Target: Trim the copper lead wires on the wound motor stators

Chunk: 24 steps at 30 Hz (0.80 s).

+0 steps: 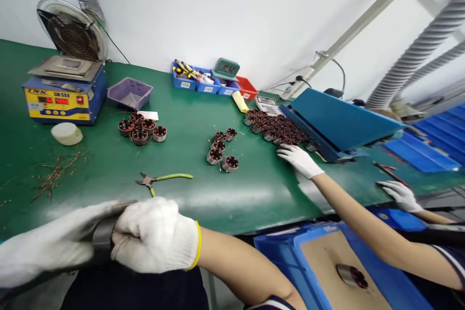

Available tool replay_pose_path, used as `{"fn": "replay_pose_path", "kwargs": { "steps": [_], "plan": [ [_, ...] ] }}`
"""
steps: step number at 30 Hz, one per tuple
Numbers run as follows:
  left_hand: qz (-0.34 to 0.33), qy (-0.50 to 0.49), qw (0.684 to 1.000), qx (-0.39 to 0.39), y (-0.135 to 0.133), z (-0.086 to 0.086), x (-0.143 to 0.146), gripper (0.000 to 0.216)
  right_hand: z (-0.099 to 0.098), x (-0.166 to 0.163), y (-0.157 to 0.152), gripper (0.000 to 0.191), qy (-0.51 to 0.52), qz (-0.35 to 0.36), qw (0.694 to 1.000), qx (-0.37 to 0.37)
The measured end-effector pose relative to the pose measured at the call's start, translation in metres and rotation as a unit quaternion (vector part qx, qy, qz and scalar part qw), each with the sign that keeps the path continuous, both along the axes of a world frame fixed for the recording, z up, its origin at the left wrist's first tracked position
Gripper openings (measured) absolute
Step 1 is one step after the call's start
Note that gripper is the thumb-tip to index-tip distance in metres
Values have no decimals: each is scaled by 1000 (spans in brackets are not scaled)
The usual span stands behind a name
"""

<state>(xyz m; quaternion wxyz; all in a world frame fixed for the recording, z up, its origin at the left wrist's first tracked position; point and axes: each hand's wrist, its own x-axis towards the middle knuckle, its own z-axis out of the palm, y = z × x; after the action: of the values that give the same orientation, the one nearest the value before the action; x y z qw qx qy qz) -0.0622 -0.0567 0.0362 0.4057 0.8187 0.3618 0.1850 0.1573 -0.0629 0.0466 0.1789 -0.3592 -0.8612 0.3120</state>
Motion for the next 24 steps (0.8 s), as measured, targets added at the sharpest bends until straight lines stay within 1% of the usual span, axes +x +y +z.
{"fn": "replay_pose_path", "kwargs": {
  "steps": [2, 3, 4, 5, 6, 7, 8, 9, 10, 11, 13, 14, 15, 16, 18, 19, 20, 21, 22, 24],
  "plan": [
    [-31, 54, 997, 49, 2, 9, 13, 26, -2, 2, 0, 20, -68, 3, 994, 86],
    [-26, 82, 991, 101, 1, 11, 19, 19, -5, 3, 0, 18, -87, -5, 990, 112],
    [-3, 110, 979, 172, -2, 10, 23, 13, -7, 4, 0, 17, -92, -13, 988, 122],
    [30, 137, 959, 248, -5, 8, 27, 9, -10, 4, 0, 16, -87, -22, 990, 112],
    [65, 161, 933, 316, -9, 5, 28, 7, -12, 4, 1, 17, -78, -36, 993, 81],
    [94, 179, 908, 367, -12, 0, 29, 6, -15, 4, 2, 18, -66, -55, 996, 35],
    [110, 190, 891, 397, -14, -5, 29, 7, -16, 3, 3, 19, -56, -76, 995, -19],
    [112, 195, 885, 408, -15, -10, 28, 10, -18, 2, 5, 20, -52, -94, 992, -70],
    [107, 195, 885, 410, -15, -15, 27, 12, -19, 1, 6, 21, -58, -106, 987, -105],
    [98, 196, 887, 405, -15, -20, 26, 13, -19, 1, 7, 21, -76, -112, 984, -119],
    [80, 206, 894, 389, -13, -28, 23, 10, -19, 3, 7, 21, -142, -100, 980, -102],
    [75, 209, 899, 378, -13, -31, 22, 8, -18, 5, 6, 19, -175, -98, 977, -67],
    [78, 207, 904, 366, -13, -33, 21, 8, -18, 7, 5, 16, -195, -101, 975, -13],
    [85, 198, 911, 352, -14, -33, 20, 12, -17, 10, 3, 19, -202, -102, 972, 56],
    [110, 169, 923, 328, -16, -33, 19, 31, -17, 12, 0, 33, -186, -86, 956, 209],
    [121, 154, 928, 317, -17, -33, 19, 41, -18, 11, -2, 35, -176, -68, 943, 273],
    [127, 144, 931, 309, -18, -33, 19, 48, -19, 7, -3, 31, -173, -48, 932, 316],
    [129, 139, 933, 305, -18, -33, 20, 50, -22, 3, -4, 25, -181, -30, 923, 337],
    [130, 141, 934, 302, -18, -34, 20, 49, -25, -3, -4, 23, -195, -20, 919, 342],
    [130, 158, 932, 300, -16, -35, 20, 41, -30, -12, -2, 31, -224, -7, 921, 319]
  ]
}}
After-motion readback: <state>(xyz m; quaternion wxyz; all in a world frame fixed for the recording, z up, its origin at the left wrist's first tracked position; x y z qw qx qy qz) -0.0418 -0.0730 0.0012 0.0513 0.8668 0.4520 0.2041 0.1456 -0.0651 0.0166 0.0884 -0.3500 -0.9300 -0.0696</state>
